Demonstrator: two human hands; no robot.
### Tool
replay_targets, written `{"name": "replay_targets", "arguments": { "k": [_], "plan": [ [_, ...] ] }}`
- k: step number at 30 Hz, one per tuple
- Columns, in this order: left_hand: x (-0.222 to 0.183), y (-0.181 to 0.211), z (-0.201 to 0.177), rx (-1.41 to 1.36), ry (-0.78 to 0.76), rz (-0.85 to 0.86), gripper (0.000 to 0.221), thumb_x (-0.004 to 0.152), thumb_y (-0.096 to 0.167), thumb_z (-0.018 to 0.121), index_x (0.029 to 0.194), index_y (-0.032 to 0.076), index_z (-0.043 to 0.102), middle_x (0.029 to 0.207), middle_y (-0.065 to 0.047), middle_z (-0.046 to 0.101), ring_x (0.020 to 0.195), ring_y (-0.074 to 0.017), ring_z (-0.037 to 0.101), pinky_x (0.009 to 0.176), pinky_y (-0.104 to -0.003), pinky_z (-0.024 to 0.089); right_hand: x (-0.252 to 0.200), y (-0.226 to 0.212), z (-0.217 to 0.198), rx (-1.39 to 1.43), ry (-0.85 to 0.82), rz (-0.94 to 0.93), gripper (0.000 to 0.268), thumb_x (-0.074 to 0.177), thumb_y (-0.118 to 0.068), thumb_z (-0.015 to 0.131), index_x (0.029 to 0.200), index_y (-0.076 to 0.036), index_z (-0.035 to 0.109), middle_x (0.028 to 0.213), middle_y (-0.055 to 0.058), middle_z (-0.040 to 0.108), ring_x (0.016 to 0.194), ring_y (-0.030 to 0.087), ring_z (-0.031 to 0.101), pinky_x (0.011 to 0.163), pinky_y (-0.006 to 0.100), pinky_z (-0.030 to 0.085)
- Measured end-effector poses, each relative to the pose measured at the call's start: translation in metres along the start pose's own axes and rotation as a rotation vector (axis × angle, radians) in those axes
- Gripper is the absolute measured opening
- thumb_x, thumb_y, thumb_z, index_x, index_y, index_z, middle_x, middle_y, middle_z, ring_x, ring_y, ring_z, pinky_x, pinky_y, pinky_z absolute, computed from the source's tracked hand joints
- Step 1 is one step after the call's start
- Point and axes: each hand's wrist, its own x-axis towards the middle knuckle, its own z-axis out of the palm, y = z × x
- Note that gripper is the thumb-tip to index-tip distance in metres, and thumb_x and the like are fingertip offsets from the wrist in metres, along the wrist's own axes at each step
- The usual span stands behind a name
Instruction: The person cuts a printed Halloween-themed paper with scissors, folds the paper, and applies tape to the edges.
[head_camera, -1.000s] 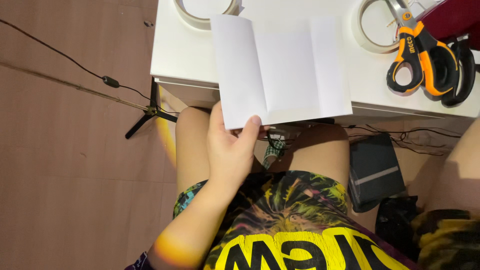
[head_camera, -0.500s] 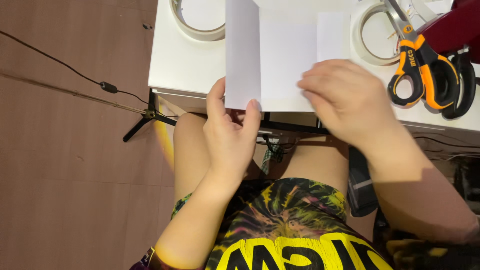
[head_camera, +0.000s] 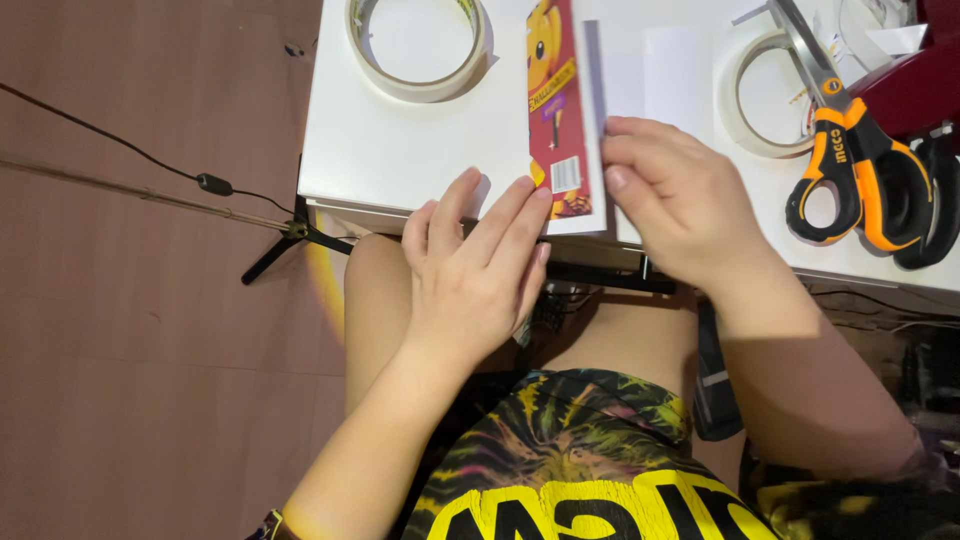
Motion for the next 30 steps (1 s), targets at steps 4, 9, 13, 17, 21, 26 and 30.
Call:
{"name": "replay_targets", "arguments": {
  "k": [4, 9, 13, 17, 21, 26, 30],
  "plan": [
    [-0.003, -0.007, 0.001, 0.058, -0.055, 0.075, 0.036, 0.103, 0.031, 0.062, 0.137, 0.022, 0.067, 0.141, 0.006, 0.066, 0.134, -0.0354, 0.055, 0.107, -0.046, 0.027, -0.003, 0.002, -0.002, 0.382, 0.036, 0.243, 0.041, 0.108, -0.031, 0.049, 0.124, 0.003, 0.065, 0.112, 0.017, 0.066, 0.095, 0.023, 0.053, 0.087, 0.036, 0.043],
    [-0.004, -0.013, 0.002, 0.083, -0.036, 0.125, 0.034, 0.108, 0.030, 0.057, 0.138, 0.022, 0.068, 0.142, 0.007, 0.066, 0.134, -0.0356, 0.057, 0.109, -0.046, 0.026, -0.006, 0.002, 0.002, 0.536, 0.167, 0.288, 0.051, 0.096, -0.033, 0.067, 0.126, 0.007, 0.057, 0.098, 0.013, 0.069, 0.090, 0.017, 0.065, 0.087, 0.028, 0.053],
    [-0.005, -0.016, 0.003, 0.113, -0.042, 0.170, 0.035, 0.109, 0.029, 0.053, 0.141, 0.022, 0.067, 0.144, 0.006, 0.065, 0.134, -0.0342, 0.057, 0.111, -0.045, 0.026, -0.007, -0.007, -0.003, 0.506, 0.196, 0.320, 0.040, 0.096, -0.007, 0.074, 0.126, 0.006, 0.052, 0.115, 0.021, 0.067, 0.095, 0.018, 0.067, 0.092, 0.030, 0.054],
    [-0.006, -0.021, 0.004, 0.135, -0.055, 0.212, 0.039, 0.110, 0.028, 0.046, 0.143, 0.023, 0.065, 0.146, 0.006, 0.063, 0.135, -0.0321, 0.056, 0.110, -0.045, 0.027, -0.006, -0.016, -0.006, 0.437, 0.179, 0.440, 0.035, 0.095, 0.004, 0.077, 0.122, 0.002, 0.056, 0.104, 0.016, 0.070, 0.094, 0.015, 0.068, 0.086, 0.027, 0.056],
    [-0.007, -0.025, 0.007, 0.136, -0.047, 0.235, 0.039, 0.110, 0.028, 0.046, 0.143, 0.023, 0.065, 0.147, 0.005, 0.063, 0.135, -0.0321, 0.056, 0.111, -0.045, 0.026, -0.010, -0.009, -0.001, 0.385, 0.157, 0.489, 0.033, 0.093, 0.004, 0.080, 0.121, 0.001, 0.063, 0.098, 0.010, 0.068, 0.091, 0.011, 0.068, 0.069, 0.018, 0.048],
    [-0.009, -0.025, 0.009, 0.145, -0.048, 0.238, 0.040, 0.111, 0.026, 0.044, 0.144, 0.023, 0.065, 0.148, 0.005, 0.062, 0.136, -0.0302, 0.055, 0.113, -0.045, 0.023, -0.011, -0.005, 0.002, 0.291, 0.158, 0.284, 0.024, 0.093, 0.010, 0.080, 0.111, 0.005, 0.064, 0.117, 0.019, 0.066, 0.091, 0.021, 0.069, 0.088, 0.029, 0.056],
    [-0.009, -0.026, 0.012, 0.150, -0.026, 0.245, 0.039, 0.111, 0.024, 0.044, 0.143, 0.024, 0.066, 0.147, 0.005, 0.063, 0.135, -0.0303, 0.056, 0.115, -0.045, 0.022, -0.009, -0.009, 0.001, 0.224, 0.160, 0.210, 0.020, 0.092, 0.012, 0.080, 0.107, 0.009, 0.067, 0.113, 0.025, 0.065, 0.088, 0.025, 0.069, 0.087, 0.031, 0.060]
  ]
}}
